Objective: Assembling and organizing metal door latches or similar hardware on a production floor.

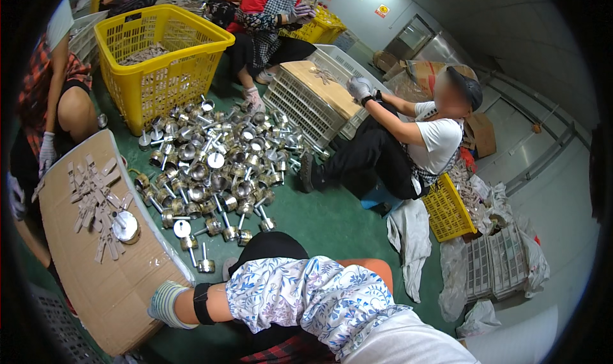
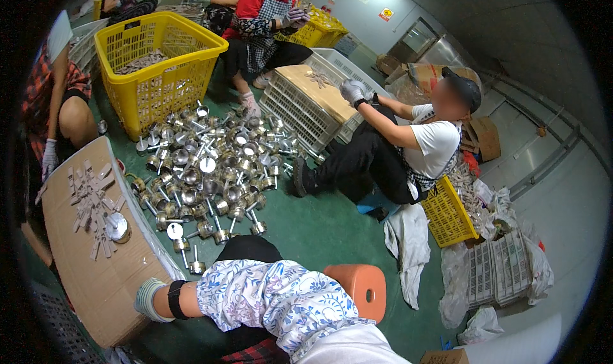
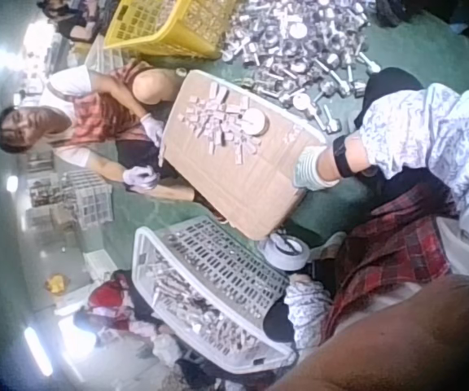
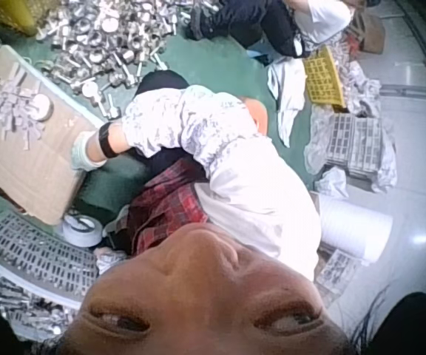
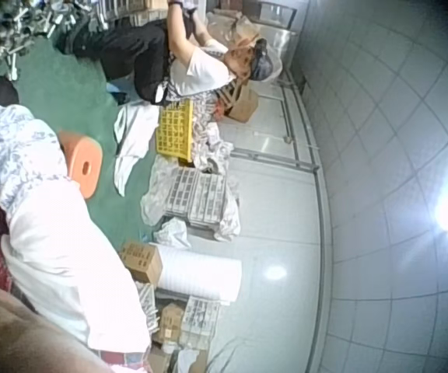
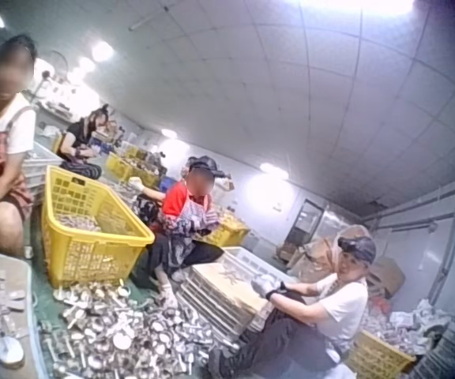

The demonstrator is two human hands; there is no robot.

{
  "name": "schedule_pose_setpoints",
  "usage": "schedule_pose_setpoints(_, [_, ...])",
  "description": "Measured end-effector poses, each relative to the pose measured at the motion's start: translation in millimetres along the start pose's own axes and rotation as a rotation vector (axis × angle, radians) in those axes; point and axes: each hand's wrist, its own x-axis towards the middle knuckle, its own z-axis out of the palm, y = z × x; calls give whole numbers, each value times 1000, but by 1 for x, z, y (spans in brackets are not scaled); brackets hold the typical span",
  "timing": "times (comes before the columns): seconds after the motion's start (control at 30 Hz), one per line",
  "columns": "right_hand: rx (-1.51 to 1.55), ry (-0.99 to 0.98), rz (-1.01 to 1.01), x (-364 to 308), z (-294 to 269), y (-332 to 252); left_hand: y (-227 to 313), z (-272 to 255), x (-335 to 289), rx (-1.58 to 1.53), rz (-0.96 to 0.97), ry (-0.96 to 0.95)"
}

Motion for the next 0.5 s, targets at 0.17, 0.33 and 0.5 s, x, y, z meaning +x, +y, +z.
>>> schedule_pose_setpoints(0.17, [-7, -7, -1, 3, 3, 1, 26, -26, 29, -83, -195, -110])
schedule_pose_setpoints(0.33, [1, -16, -3, 6, 4, 2, 41, -40, 43, -140, -332, -144])
schedule_pose_setpoints(0.5, [-11, -5, -7, 5, 3, 1, 40, -42, 45, -148, -329, -162])
